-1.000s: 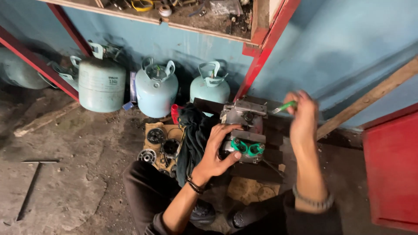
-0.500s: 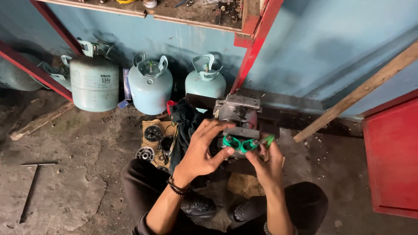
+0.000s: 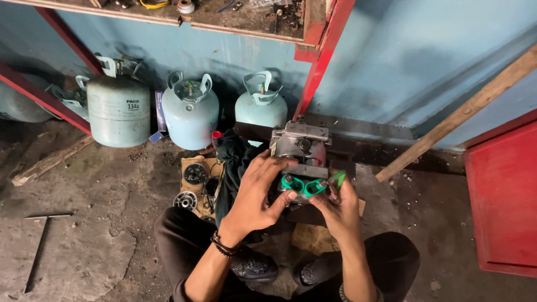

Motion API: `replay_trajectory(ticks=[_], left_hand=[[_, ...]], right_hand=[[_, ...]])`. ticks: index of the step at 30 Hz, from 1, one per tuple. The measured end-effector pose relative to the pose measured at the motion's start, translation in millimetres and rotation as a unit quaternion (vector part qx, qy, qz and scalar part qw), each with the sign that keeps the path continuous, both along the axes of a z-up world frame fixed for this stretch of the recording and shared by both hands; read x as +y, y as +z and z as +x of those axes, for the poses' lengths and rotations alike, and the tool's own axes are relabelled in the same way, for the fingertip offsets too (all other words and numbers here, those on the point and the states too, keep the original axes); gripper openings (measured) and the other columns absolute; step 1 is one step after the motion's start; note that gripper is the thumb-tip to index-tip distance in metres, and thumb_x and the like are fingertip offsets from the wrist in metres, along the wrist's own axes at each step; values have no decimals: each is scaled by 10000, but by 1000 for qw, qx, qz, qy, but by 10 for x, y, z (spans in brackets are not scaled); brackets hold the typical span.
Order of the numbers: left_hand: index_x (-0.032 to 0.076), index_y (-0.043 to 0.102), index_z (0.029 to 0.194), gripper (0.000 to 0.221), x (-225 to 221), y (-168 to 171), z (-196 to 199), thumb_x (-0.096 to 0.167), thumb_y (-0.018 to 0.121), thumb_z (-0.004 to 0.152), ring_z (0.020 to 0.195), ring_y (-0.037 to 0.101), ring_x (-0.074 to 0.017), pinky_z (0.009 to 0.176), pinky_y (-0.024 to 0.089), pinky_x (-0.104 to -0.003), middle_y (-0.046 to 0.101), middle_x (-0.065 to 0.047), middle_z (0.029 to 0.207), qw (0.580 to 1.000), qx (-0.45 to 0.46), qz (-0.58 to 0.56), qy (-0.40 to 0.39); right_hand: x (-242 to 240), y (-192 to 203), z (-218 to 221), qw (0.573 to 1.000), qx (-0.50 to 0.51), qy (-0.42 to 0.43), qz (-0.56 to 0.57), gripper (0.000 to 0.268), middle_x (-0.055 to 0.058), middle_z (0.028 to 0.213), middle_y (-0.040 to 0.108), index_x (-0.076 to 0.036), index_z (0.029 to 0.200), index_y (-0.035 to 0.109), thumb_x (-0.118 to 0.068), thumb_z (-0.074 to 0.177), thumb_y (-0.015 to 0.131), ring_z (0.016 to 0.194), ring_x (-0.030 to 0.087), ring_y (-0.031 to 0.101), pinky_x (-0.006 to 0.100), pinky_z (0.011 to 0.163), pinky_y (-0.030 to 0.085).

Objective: Disassembling and inspecting a mechanical compressor unit using a screwdriver

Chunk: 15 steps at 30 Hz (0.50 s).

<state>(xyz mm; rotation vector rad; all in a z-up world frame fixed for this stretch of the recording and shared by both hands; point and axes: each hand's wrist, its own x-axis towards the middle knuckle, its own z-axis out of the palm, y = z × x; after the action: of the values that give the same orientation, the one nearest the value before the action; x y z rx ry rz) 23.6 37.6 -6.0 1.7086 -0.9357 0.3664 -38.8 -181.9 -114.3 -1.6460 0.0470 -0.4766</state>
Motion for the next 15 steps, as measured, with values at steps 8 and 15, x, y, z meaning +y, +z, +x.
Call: replay_trajectory(ticks=[8,15], left_hand=[[51,617,1358,549,63,-203,87,358,716,914,1016,576,-302,1124,333,-549,664,-106,1127,997,55,-18,-48],[59,583,1371,500,83,-50,-50,194,688,901,1111,491,-232,1043,373,-341,599,-77,1203,989,142,-2,-39]], right_hand=[[38,1236,-77,972,-29,8,-234,430,120,856,642,-124,1291,695,-369,990,512,710,245,595,381,728,539],[342,1928,-62,884,-15,-39,-466,154,37,687,560,-29,871,705,-155,948,662,540,205,480,357,548,395]])
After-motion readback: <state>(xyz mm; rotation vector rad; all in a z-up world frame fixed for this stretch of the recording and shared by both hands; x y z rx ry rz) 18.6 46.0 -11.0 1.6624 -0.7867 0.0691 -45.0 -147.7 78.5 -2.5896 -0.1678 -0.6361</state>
